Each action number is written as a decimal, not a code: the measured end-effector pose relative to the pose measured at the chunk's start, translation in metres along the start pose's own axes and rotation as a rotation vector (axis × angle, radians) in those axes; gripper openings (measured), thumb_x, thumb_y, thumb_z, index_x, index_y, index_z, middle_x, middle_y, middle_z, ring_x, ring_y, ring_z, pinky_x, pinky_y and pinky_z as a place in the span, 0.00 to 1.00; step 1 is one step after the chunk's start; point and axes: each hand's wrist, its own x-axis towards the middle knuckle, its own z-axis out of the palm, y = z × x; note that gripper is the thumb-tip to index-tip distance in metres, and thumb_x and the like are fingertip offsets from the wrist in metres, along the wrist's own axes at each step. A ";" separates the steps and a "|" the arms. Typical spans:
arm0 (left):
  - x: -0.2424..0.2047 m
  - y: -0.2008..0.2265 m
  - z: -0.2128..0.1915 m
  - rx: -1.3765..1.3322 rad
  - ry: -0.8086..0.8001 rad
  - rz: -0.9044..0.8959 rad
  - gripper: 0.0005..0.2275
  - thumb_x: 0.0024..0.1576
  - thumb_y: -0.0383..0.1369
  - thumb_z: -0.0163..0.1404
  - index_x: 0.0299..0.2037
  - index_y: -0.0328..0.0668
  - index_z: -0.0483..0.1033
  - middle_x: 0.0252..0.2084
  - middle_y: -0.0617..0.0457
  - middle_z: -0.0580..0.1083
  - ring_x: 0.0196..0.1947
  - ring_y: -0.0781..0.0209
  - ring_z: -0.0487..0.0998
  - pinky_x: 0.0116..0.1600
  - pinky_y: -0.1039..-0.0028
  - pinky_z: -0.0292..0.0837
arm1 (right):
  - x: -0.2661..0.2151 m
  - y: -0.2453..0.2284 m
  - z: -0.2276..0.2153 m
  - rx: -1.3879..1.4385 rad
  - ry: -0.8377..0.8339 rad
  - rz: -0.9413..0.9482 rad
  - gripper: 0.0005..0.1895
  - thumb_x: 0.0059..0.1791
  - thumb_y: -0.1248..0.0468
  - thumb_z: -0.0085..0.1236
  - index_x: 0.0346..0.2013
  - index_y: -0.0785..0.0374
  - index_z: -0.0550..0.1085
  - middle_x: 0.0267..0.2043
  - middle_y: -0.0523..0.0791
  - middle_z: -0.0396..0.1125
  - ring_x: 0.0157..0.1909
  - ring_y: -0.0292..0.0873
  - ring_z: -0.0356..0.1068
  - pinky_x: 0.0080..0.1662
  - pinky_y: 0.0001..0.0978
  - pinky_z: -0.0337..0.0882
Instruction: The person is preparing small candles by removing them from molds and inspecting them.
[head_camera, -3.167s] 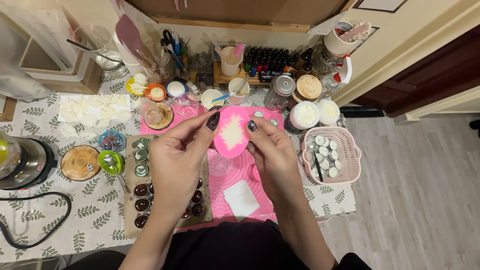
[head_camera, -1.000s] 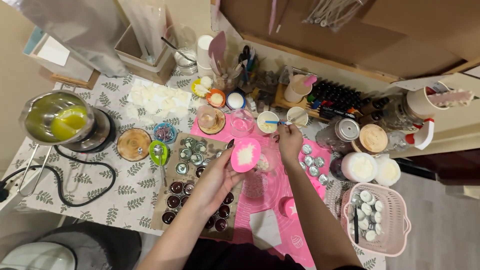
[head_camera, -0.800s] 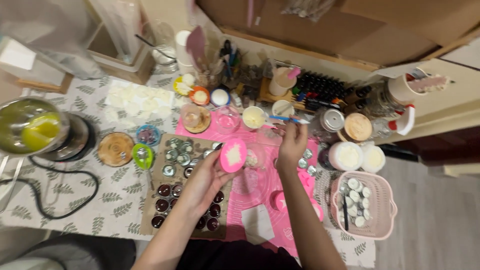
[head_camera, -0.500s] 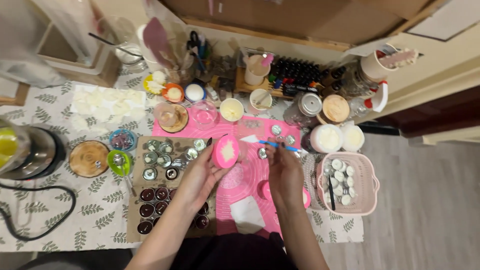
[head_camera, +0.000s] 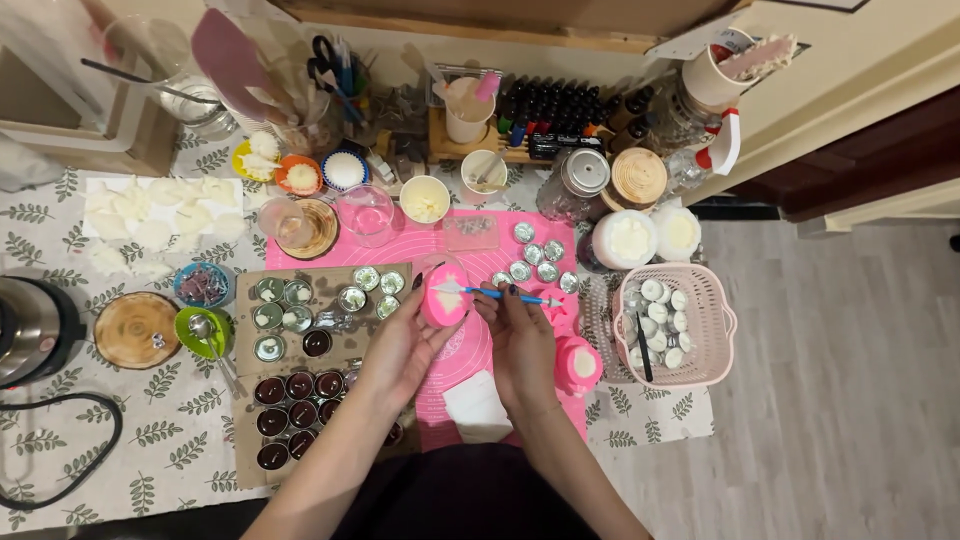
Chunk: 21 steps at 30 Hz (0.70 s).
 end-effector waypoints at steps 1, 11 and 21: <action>0.001 -0.001 0.000 0.002 0.000 -0.003 0.18 0.64 0.36 0.42 0.60 0.30 0.67 0.55 0.41 0.75 0.57 0.53 0.77 0.62 0.63 0.70 | 0.002 0.002 -0.002 0.001 0.003 -0.001 0.10 0.56 0.67 0.48 0.44 0.73 0.73 0.44 0.51 0.73 0.45 0.45 0.74 0.53 0.36 0.75; 0.018 -0.011 -0.009 0.030 0.055 -0.046 0.17 0.64 0.37 0.43 0.58 0.30 0.69 0.53 0.42 0.76 0.56 0.54 0.77 0.61 0.64 0.71 | 0.022 0.024 -0.021 0.039 0.072 -0.008 0.10 0.56 0.68 0.49 0.43 0.74 0.74 0.42 0.53 0.74 0.42 0.45 0.76 0.50 0.34 0.76; 0.030 -0.017 -0.014 0.033 0.116 -0.045 0.17 0.64 0.37 0.44 0.56 0.31 0.70 0.52 0.44 0.76 0.54 0.56 0.78 0.60 0.65 0.72 | 0.037 0.040 -0.025 0.099 0.087 -0.058 0.10 0.57 0.67 0.49 0.41 0.74 0.73 0.41 0.54 0.73 0.42 0.46 0.76 0.50 0.34 0.77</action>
